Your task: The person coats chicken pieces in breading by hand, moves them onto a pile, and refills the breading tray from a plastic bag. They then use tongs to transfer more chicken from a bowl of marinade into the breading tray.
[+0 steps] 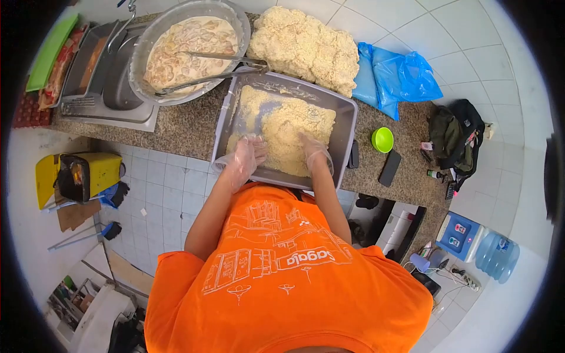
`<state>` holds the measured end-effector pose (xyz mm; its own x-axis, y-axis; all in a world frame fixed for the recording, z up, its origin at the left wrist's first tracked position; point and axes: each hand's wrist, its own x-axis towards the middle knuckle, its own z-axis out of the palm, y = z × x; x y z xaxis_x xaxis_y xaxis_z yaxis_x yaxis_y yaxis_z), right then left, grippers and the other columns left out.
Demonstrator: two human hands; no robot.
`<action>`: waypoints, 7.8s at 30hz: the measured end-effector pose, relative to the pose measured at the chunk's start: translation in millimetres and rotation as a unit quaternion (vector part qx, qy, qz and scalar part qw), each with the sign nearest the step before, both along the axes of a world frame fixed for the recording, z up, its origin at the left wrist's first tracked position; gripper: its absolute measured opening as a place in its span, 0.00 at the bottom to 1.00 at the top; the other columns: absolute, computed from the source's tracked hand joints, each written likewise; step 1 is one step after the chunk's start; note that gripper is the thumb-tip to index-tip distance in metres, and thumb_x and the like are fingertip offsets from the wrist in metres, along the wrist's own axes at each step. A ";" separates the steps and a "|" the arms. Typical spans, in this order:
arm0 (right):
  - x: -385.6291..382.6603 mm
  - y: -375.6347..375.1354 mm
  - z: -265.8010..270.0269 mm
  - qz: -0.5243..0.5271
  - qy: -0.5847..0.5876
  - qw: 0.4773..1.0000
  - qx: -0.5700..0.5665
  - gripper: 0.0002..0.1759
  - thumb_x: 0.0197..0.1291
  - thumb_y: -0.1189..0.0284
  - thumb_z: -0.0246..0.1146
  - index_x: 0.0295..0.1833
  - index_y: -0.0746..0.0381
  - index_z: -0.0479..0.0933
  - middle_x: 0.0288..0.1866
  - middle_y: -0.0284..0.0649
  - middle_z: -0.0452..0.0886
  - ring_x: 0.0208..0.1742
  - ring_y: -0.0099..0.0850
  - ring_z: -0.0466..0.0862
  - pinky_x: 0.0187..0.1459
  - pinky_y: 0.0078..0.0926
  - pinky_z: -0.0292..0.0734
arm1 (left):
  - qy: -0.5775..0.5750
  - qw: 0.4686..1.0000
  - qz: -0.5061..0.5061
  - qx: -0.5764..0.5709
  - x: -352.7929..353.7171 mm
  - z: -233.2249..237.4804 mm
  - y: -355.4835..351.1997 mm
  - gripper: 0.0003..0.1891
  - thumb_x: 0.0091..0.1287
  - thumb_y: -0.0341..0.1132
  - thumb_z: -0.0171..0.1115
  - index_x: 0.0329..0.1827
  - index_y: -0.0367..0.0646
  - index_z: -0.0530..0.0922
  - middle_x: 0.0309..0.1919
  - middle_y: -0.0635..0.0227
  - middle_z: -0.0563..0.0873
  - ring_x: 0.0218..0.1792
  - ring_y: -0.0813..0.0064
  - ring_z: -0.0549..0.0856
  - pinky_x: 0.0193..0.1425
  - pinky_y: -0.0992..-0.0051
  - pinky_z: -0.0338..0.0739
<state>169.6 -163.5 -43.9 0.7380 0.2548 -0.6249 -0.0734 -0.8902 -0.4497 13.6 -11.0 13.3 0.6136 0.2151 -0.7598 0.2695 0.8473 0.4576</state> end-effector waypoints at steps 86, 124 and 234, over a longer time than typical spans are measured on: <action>23.6 91.5 23.5 0.467 -0.327 0.822 -0.004 0.38 0.66 0.44 0.47 0.71 0.59 0.62 0.74 0.55 0.58 0.76 0.46 0.57 0.74 0.43 0.52 | 0.005 0.951 0.019 0.309 -9.0 -53.5 28.9 0.30 0.72 0.53 0.47 0.63 0.35 0.71 0.55 0.57 0.79 0.59 0.62 0.77 0.68 0.65 0.67; -4.4 -27.4 32.5 0.401 0.016 0.910 -0.101 0.28 0.67 0.52 0.50 0.64 0.59 0.71 0.57 0.56 0.78 0.57 0.49 0.78 0.59 0.39 0.71 | 0.019 0.854 -0.437 0.281 77.9 -46.2 -66.2 0.21 0.67 0.43 0.43 0.49 0.37 0.79 0.46 0.50 0.84 0.50 0.60 0.82 0.56 0.60 0.74; -910.2 802.3 94.2 0.325 0.182 0.831 0.413 0.46 0.65 0.35 0.41 0.69 0.66 0.66 0.73 0.48 0.64 0.74 0.41 0.63 0.73 0.34 0.53 | -0.036 0.842 0.495 0.211 -819.2 -54.5 714.9 0.35 0.69 0.62 0.44 0.64 0.40 0.70 0.58 0.66 0.76 0.60 0.63 0.73 0.65 0.61 0.67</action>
<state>-740.7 638.7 50.3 0.0773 0.9788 -0.1895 0.0378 -0.1928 -0.9805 -805.6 703.9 -41.2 0.0160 0.8898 -0.4561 -0.5147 0.3984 0.7592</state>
